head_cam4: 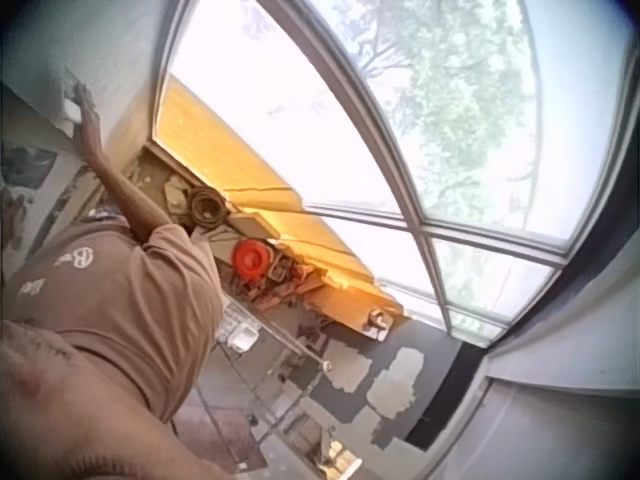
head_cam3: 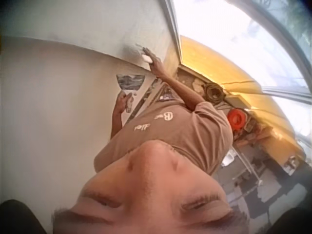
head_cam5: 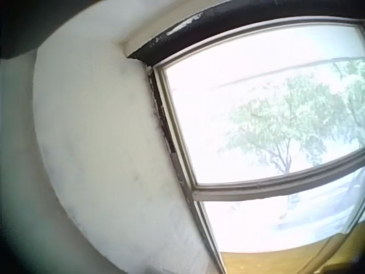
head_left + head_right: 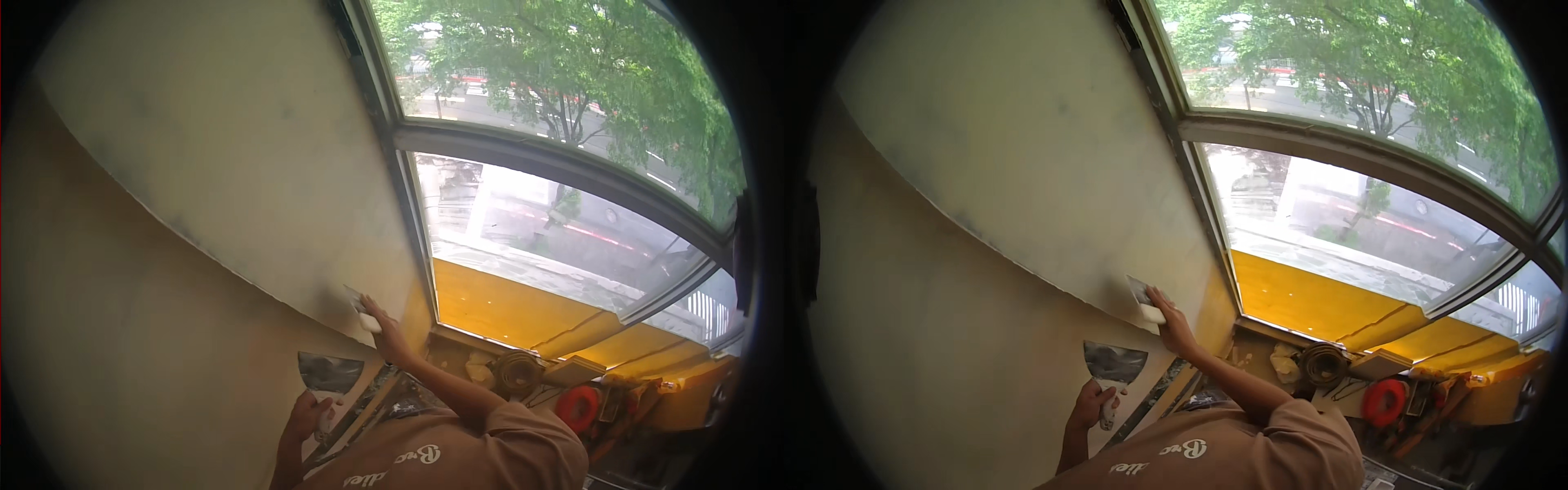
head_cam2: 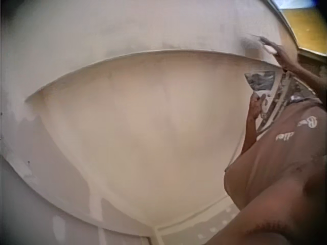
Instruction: The person applies joint compound to the edge of a window frame and the adjacent wall. Using a putty knife to scoop compound onto a taping knife, the person then spreads the compound across the wall surface with repeated vertical and horizontal strokes.
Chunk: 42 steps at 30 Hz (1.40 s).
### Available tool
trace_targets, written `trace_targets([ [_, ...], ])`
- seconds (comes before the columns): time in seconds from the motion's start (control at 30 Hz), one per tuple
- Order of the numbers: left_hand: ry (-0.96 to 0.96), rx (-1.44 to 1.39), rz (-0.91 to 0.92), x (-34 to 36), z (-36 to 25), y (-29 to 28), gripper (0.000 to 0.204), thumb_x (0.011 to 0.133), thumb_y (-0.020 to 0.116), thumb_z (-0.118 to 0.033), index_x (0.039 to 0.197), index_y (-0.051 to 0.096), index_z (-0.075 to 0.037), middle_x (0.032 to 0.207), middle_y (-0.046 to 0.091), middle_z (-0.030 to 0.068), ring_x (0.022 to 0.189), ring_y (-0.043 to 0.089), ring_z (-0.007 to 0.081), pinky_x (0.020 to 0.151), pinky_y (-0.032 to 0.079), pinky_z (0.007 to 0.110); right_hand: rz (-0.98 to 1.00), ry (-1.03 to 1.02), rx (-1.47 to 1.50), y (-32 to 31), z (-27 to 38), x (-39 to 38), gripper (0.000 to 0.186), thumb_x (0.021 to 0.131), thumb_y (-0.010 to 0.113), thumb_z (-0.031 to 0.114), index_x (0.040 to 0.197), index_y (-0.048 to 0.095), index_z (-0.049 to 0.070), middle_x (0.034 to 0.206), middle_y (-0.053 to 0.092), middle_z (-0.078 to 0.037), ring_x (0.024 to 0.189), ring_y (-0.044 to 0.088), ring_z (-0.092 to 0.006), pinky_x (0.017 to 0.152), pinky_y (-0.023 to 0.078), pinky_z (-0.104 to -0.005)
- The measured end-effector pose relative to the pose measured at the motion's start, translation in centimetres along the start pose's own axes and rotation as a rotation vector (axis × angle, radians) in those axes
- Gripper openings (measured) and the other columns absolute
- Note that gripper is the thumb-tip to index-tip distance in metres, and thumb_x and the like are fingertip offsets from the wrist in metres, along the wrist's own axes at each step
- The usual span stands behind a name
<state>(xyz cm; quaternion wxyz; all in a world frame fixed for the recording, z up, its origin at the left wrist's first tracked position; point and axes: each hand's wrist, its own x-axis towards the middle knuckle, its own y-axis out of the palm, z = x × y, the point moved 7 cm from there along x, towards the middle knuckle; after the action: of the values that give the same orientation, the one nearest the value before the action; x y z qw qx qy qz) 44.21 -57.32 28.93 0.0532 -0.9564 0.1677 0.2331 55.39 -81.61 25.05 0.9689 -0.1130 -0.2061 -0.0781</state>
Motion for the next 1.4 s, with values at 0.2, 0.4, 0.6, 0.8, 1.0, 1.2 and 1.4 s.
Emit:
trace_targets([
  [0.2,-0.095,-0.147,0.163,5.2,4.3,2.6,0.019,0.098,0.062,-0.013,0.112,0.062,-0.001,0.093,0.068,0.0061,0.071,0.06,0.0125,0.065,0.054,0.029,0.337,0.413,0.296,-8.7,4.2,-5.2,0.058,0.088,0.056,-0.01,0.144,0.051,0.006,0.139,0.061,-0.015,0.124,0.059,-0.0234,0.097,0.047,-0.0341],
  [0.4,-0.055,-0.01,0.324,7.6,-1.1,8.3,0.024,0.095,0.069,-0.025,0.103,0.066,-0.002,0.089,0.068,0.0039,0.073,0.062,0.0105,0.066,0.053,0.028,0.508,0.073,0.312,-14.7,13.4,-4.6,0.056,0.091,0.067,0.009,0.145,0.051,0.006,0.146,0.055,-0.014,0.133,0.053,-0.023,0.11,0.04,-0.0346],
  [0.6,0.056,-0.105,0.413,6.3,-4.2,9.9,0.019,0.097,0.067,-0.022,0.097,0.065,-0.002,0.086,0.068,0.0071,0.071,0.063,0.0132,0.061,0.053,0.029,0.519,-0.291,0.009,-15.0,13.4,-5.1,0.06,0.085,0.072,0.012,0.143,0.055,0.01,0.149,0.049,-0.017,0.139,0.046,-0.0345,0.116,0.037,-0.0418],
  [0.8,0.2,-0.162,0.258,4.6,-6.4,9.5,0.015,0.096,0.064,-0.013,0.095,0.066,0.002,0.078,0.067,0.0095,0.059,0.057,0.0124,0.051,0.046,0.029,0.384,-0.069,0.051,-17.6,6.0,-5.3,0.055,0.084,0.069,0.005,0.138,0.058,0.008,0.145,0.055,-0.018,0.132,0.055,-0.0309,0.11,0.043,-0.0396],
  [1.0,0.578,0.806,-0.156,3.4,-13.8,8.6,0.017,0.098,0.063,-0.016,0.108,0.065,-0.003,0.085,0.067,0.0098,0.071,0.065,0.0166,0.063,0.052,0.03,0.18,0.487,0.916,-16.5,2.0,-7.2,0.034,0.084,0.065,-0.004,0.119,0.063,-0.003,0.118,0.067,-0.014,0.111,0.065,-0.0267,0.099,0.051,-0.0396],
  [1.2,1.155,0.923,0.011,4.1,-14.9,11.5,0.062,0.087,0.059,0.005,0.146,0.044,-0.007,0.135,0.056,0.0175,0.126,0.052,0.0326,0.11,0.041,0.041,0.204,0.938,1.507,-12.1,12.8,-6.0,0.046,0.079,0.065,-0.013,0.123,0.057,-0.003,0.116,0.066,-0.015,0.114,0.062,-0.03,0.106,0.048,-0.0393],
  [1.4,1.02,0.936,-0.288,3.0,-13.0,7.5,0.044,0.094,0.057,-0.006,0.137,0.048,-0.002,0.125,0.058,0.0253,0.118,0.056,0.0409,0.102,0.044,0.046,0.461,-0.18,0.971,-18.8,18.6,6.0,0.034,0.097,0.06,0.019,0.122,0.062,-0.005,0.127,0.063,-0.017,0.116,0.062,-0.0282,0.104,0.048,-0.0466],
])
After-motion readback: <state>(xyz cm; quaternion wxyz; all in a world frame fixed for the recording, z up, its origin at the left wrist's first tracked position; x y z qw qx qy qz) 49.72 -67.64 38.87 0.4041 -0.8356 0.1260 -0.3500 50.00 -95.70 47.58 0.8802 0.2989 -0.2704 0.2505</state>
